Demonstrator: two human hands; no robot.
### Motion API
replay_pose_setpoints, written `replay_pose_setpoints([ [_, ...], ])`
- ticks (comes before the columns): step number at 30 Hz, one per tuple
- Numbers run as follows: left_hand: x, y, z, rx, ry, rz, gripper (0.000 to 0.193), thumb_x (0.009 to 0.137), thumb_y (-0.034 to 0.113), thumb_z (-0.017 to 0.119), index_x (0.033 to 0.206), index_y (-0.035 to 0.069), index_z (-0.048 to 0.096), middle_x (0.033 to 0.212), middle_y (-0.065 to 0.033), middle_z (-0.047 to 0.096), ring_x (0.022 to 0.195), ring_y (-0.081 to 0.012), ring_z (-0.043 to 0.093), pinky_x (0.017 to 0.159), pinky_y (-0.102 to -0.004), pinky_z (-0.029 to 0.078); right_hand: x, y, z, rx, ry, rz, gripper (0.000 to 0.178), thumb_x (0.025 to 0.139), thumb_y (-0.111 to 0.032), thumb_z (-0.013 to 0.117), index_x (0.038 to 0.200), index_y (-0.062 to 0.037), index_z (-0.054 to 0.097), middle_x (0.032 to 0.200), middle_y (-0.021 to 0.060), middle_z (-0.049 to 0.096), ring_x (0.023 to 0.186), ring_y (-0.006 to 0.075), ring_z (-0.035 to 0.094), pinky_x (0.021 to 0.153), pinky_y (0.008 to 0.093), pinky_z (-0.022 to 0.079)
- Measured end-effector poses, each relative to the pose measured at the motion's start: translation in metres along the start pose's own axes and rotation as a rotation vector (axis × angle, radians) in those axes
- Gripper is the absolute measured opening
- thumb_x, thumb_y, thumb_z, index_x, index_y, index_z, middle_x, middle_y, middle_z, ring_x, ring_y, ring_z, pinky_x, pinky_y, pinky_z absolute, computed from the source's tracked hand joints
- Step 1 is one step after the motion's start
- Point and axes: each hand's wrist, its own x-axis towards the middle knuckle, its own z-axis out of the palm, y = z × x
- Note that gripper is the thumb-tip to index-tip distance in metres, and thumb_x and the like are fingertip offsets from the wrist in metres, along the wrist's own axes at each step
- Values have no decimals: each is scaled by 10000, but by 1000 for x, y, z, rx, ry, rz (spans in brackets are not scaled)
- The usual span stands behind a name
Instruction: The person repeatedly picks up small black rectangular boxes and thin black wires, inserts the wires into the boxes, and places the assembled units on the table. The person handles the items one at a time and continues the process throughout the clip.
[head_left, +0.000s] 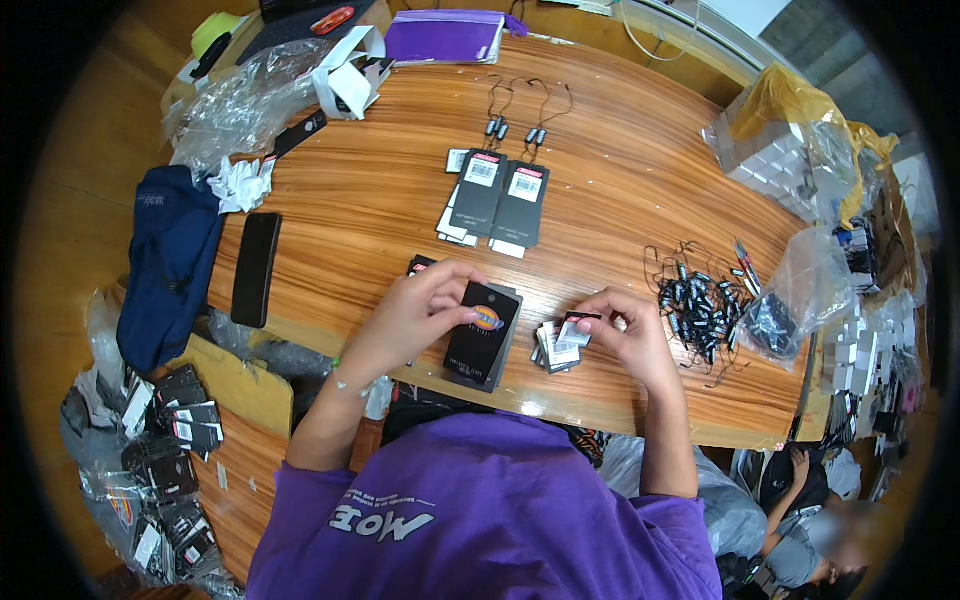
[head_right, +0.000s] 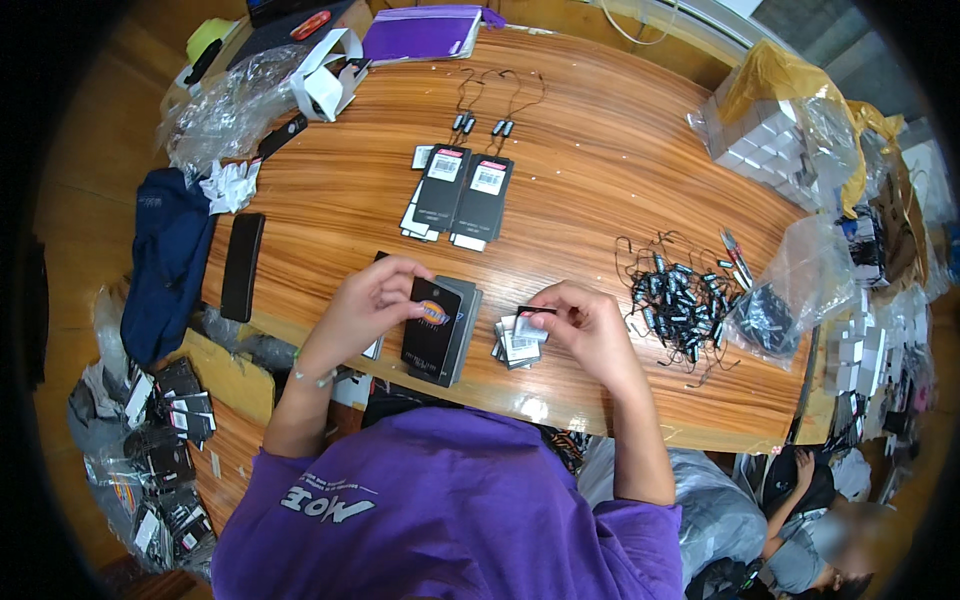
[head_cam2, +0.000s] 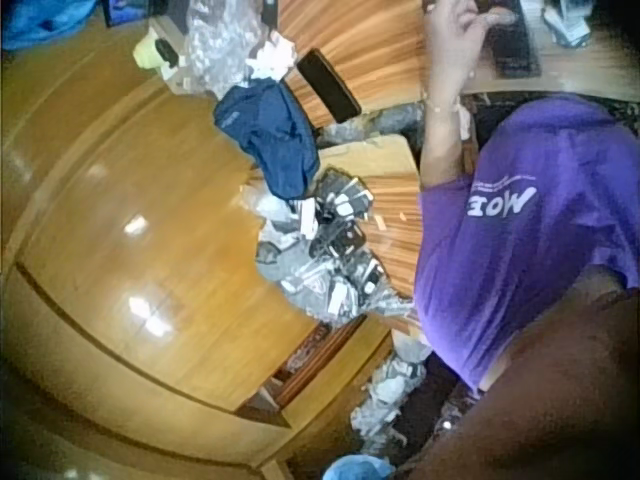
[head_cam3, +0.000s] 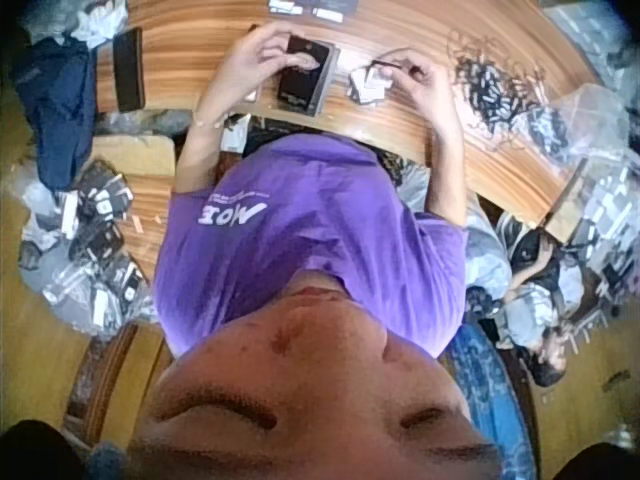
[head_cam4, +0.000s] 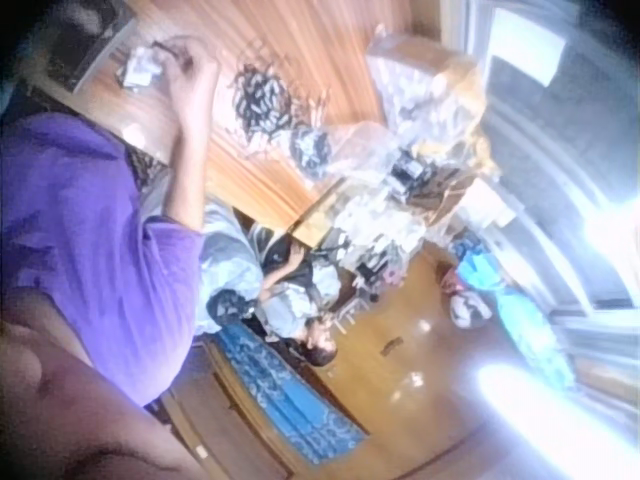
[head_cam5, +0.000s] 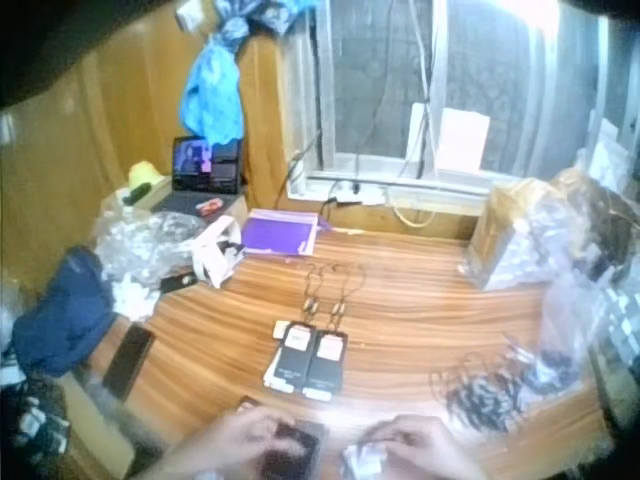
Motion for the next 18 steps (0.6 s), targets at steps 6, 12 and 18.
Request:
replay_pose_setpoints([
  [6, -15, 12, 42, -291, -9, 71, 395, 746, -120, 595, 1126, -39, 521, 971, -138, 619, 868, -137, 608, 747, -228, 499, -12, -33, 39, 80, 190, -203, 333, 698, -45, 724, 1001, -23, 587, 698, -1, 544, 615, 57, 499, 555, 204, 411],
  [12, -14, 3, 46, -248, 128, 212, 353, 767, -93, 606, 1110, -36, 541, 913, -113, 639, 836, -130, 623, 754, -215, 495, -8, -12, -10, 15, 520, -315, 248, 789, -80, 627, 1027, -32, 581, 737, 32, 594, 653, 94, 525, 622, 233, 426],
  [18, -12, 6, 45, -318, 112, 187, 325, 759, -97, 611, 1073, -32, 557, 901, -114, 645, 834, -127, 624, 739, -209, 495, 2, 49, -133, -656, 616, -47, 87, 725, -58, 631, 804, -22, 629, 742, 106, 580, 704, 256, 541, 652, 333, 429],
])
